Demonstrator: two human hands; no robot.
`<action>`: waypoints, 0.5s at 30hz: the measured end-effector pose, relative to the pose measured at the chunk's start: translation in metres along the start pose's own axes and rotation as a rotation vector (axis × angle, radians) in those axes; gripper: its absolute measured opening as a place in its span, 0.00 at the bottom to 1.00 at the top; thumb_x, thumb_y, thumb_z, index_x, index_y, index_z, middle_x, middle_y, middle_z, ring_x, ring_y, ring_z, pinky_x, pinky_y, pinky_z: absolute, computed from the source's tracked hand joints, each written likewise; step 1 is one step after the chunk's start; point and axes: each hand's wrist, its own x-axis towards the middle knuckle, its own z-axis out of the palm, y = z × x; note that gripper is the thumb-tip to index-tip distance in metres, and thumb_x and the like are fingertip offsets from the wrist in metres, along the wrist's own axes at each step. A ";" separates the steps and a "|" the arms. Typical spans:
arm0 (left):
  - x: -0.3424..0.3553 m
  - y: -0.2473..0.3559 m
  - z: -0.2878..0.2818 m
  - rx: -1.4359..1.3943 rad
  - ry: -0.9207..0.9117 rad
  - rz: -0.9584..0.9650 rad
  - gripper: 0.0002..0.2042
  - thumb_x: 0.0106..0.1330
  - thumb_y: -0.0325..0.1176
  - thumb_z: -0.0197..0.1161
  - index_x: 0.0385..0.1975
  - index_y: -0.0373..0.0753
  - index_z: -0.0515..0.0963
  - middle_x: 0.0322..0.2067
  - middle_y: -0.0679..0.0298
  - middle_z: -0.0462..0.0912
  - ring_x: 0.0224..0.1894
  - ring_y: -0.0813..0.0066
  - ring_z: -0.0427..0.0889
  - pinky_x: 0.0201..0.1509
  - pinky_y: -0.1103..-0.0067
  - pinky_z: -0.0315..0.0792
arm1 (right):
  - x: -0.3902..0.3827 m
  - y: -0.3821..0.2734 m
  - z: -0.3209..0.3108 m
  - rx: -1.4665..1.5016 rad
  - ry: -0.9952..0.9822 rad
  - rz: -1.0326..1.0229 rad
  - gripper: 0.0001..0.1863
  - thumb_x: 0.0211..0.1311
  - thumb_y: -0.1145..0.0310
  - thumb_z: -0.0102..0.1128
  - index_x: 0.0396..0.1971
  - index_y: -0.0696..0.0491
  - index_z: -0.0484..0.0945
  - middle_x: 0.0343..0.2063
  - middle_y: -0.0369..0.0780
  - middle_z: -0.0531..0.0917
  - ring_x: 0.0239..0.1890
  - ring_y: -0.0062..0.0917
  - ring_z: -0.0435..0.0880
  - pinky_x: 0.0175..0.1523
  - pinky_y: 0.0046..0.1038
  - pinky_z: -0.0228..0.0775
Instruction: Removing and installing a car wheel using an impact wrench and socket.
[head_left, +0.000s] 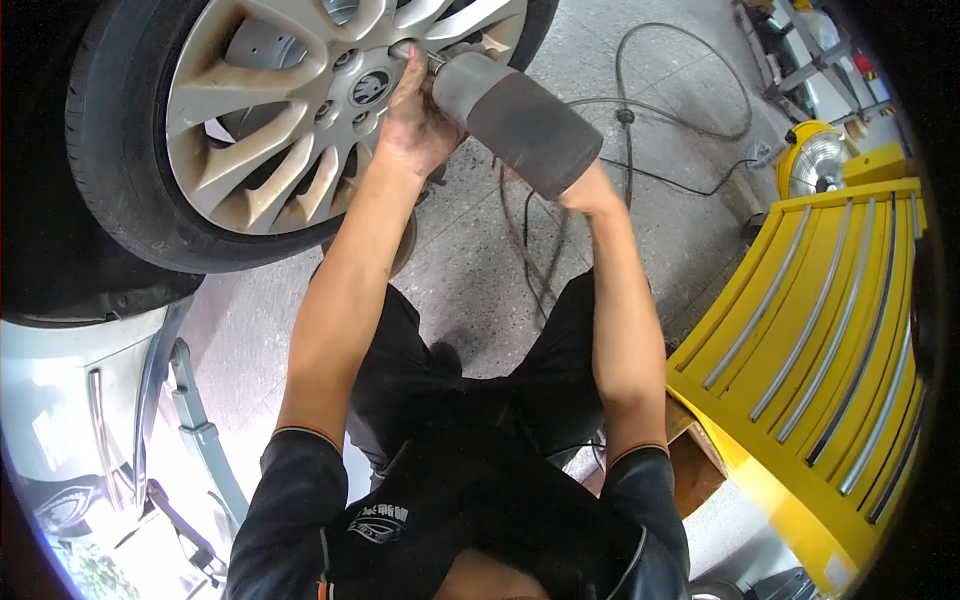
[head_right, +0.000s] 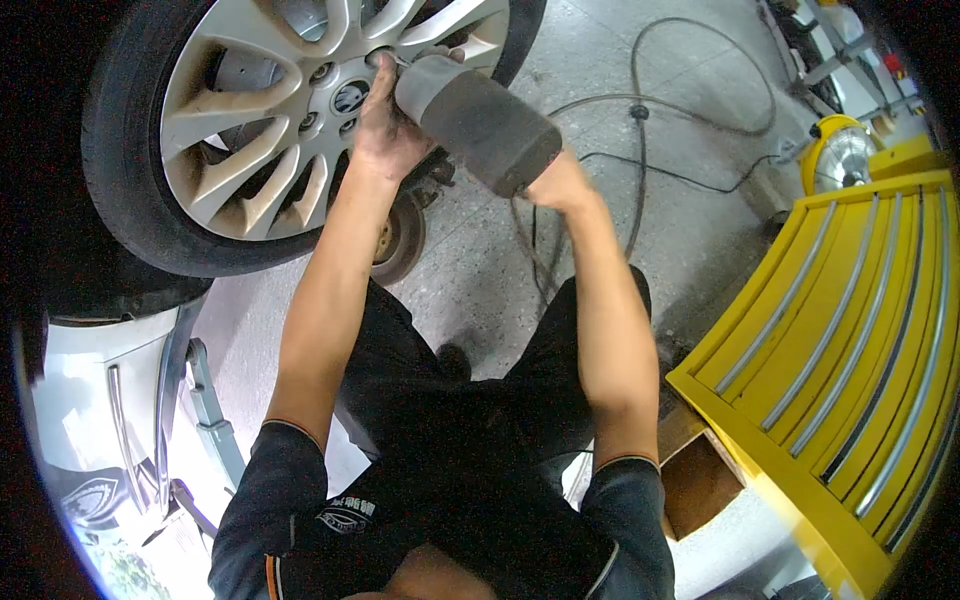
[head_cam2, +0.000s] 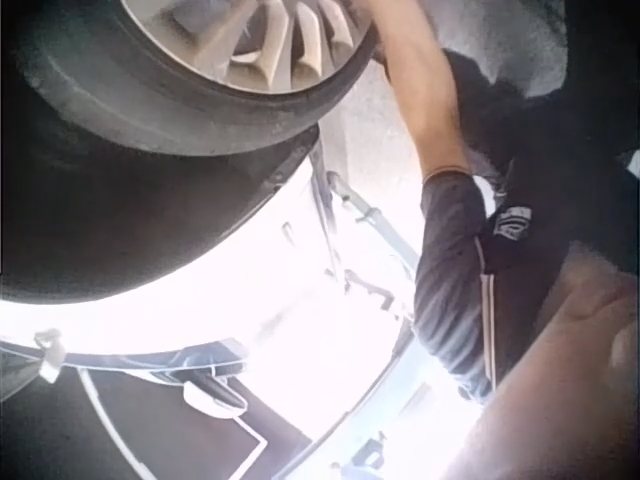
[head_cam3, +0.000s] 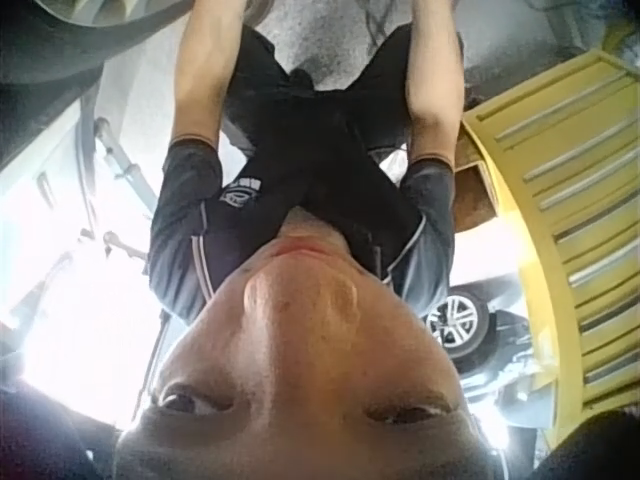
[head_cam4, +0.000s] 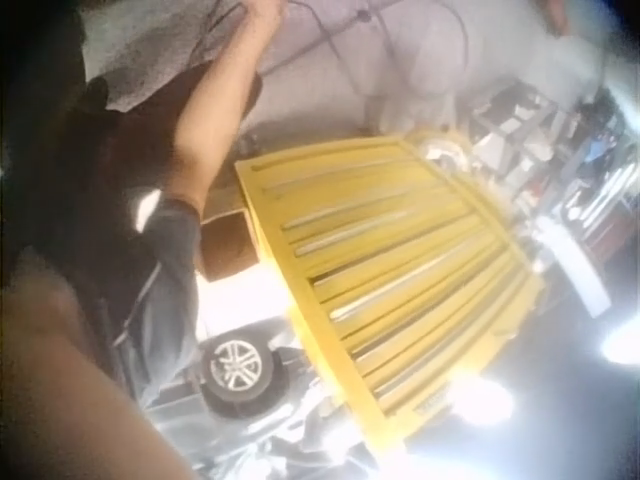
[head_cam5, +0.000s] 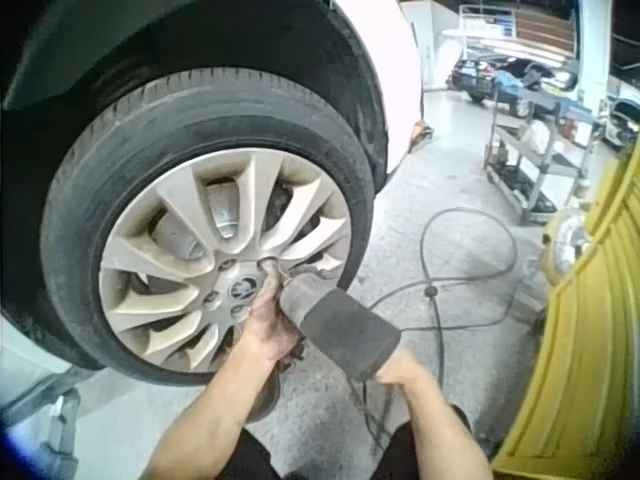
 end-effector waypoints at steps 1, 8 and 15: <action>-0.002 0.000 -0.001 -0.015 -0.028 -0.020 0.27 0.71 0.53 0.39 0.49 0.32 0.70 0.48 0.53 0.75 0.53 0.60 0.73 0.60 0.63 0.65 | 0.004 0.004 -0.006 -0.053 0.037 -0.179 0.18 0.51 0.72 0.65 0.43 0.57 0.77 0.40 0.40 0.82 0.42 0.27 0.80 0.49 0.29 0.70; 0.006 0.003 0.008 0.191 0.374 0.034 0.23 0.62 0.51 0.57 0.42 0.35 0.71 0.35 0.51 0.80 0.36 0.59 0.81 0.44 0.65 0.77 | 0.003 0.035 0.043 -0.158 0.067 -0.123 0.15 0.52 0.73 0.64 0.41 0.56 0.77 0.39 0.39 0.81 0.42 0.28 0.78 0.47 0.28 0.71; 0.008 0.005 0.016 0.197 0.408 0.096 0.20 0.59 0.48 0.61 0.39 0.36 0.73 0.33 0.51 0.80 0.33 0.58 0.81 0.42 0.63 0.76 | 0.003 0.032 0.044 0.054 -0.028 0.007 0.20 0.48 0.76 0.67 0.44 0.53 0.76 0.40 0.40 0.81 0.43 0.29 0.78 0.49 0.27 0.70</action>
